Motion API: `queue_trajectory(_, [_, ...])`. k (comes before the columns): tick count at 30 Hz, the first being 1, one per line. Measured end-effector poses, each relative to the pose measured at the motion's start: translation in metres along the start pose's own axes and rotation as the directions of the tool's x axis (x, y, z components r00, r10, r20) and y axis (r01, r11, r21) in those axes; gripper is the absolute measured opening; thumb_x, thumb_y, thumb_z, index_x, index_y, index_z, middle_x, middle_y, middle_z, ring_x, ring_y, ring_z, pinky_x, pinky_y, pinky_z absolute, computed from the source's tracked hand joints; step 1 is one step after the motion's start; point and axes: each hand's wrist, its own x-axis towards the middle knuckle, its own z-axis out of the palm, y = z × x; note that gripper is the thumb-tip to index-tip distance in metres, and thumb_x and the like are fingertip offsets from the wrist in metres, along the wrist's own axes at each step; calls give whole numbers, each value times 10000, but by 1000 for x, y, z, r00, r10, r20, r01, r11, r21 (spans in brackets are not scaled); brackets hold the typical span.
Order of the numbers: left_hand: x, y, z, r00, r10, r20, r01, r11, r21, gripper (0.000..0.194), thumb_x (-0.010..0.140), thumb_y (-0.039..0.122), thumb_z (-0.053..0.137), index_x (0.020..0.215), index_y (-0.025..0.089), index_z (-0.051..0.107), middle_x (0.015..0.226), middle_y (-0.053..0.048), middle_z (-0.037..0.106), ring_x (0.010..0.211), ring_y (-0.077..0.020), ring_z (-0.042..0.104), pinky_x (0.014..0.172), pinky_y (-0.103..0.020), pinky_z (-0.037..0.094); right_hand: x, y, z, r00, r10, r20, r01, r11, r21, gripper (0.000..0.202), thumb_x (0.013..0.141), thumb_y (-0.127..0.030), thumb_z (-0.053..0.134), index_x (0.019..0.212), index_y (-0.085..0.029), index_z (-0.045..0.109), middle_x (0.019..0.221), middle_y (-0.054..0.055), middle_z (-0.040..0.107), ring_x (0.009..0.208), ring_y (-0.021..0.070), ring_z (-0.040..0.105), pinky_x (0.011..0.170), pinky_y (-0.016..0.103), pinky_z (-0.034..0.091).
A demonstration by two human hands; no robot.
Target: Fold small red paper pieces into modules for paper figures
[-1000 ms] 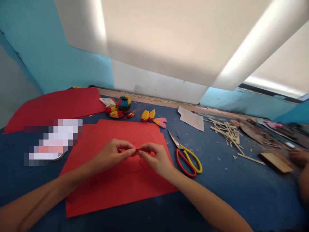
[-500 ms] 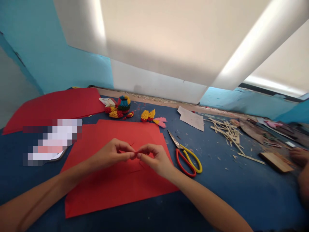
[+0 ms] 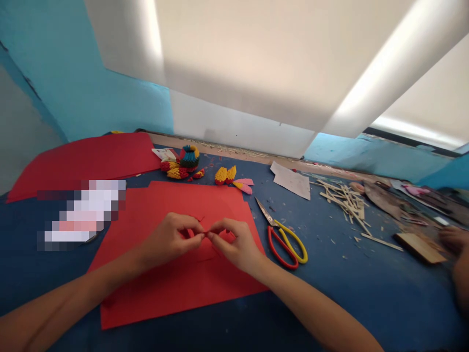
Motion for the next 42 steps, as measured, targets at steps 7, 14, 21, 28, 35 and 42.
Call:
queue_trajectory(7, [-3, 4, 8, 983, -23, -180, 23, 1000, 1, 183, 747, 250, 536, 650, 150, 655, 674, -29, 676, 662, -157, 604, 604, -238, 439, 0, 1, 7, 983, -132, -124, 106, 975, -197, 90, 797, -191, 586, 786, -203, 675, 711, 10, 707, 649, 133, 643, 629, 251, 445])
queue_trajectory(14, [-4, 1, 9, 971, -122, -208, 83, 979, -188, 197, 737, 286, 546, 617, 156, 632, 625, -15, 657, 632, -152, 591, 579, -228, 446, 0, 3, 0, 847, -530, 29, 476, 733, -487, 190, 889, -178, 499, 987, -232, 653, 958, 43, 729, 836, 141, 680, 694, 294, 422])
queue_trajectory(21, [-1, 4, 3, 981, -151, -123, 109, 949, -297, 216, 704, 312, 540, 593, 161, 647, 534, -1, 622, 502, -114, 524, 484, -199, 415, -2, 5, -3, 815, -553, 175, 560, 672, -484, 266, 912, -172, 446, 1130, -200, 597, 1068, 87, 693, 977, 165, 651, 770, 314, 450])
queue_trajectory(28, [-1, -3, -2, 994, -78, -71, 74, 996, -58, 245, 789, 303, 517, 696, 159, 693, 654, -20, 679, 608, -138, 589, 541, -198, 418, -1, 1, -5, 929, -361, 85, 371, 896, -244, 189, 868, -229, 550, 1022, -209, 658, 975, 69, 713, 876, 158, 666, 775, 299, 474])
queue_trajectory(35, [-3, -4, -2, 998, 70, 1, -70, 993, 99, 228, 831, 249, 473, 750, 168, 670, 729, -24, 683, 654, -132, 597, 581, -207, 406, 1, 1, -3, 997, -45, 57, 39, 994, 100, 100, 809, -198, 600, 908, -200, 612, 806, 11, 699, 753, 131, 670, 709, 245, 517])
queue_trajectory(42, [-2, -8, 4, 991, 130, -27, -125, 982, 144, 225, 870, 332, 485, 800, 178, 633, 767, -21, 652, 692, -136, 578, 626, -221, 406, -1, 6, 1, 999, 40, -7, -38, 989, 143, 140, 809, -198, 603, 876, -215, 481, 803, 4, 656, 772, 130, 650, 705, 257, 511])
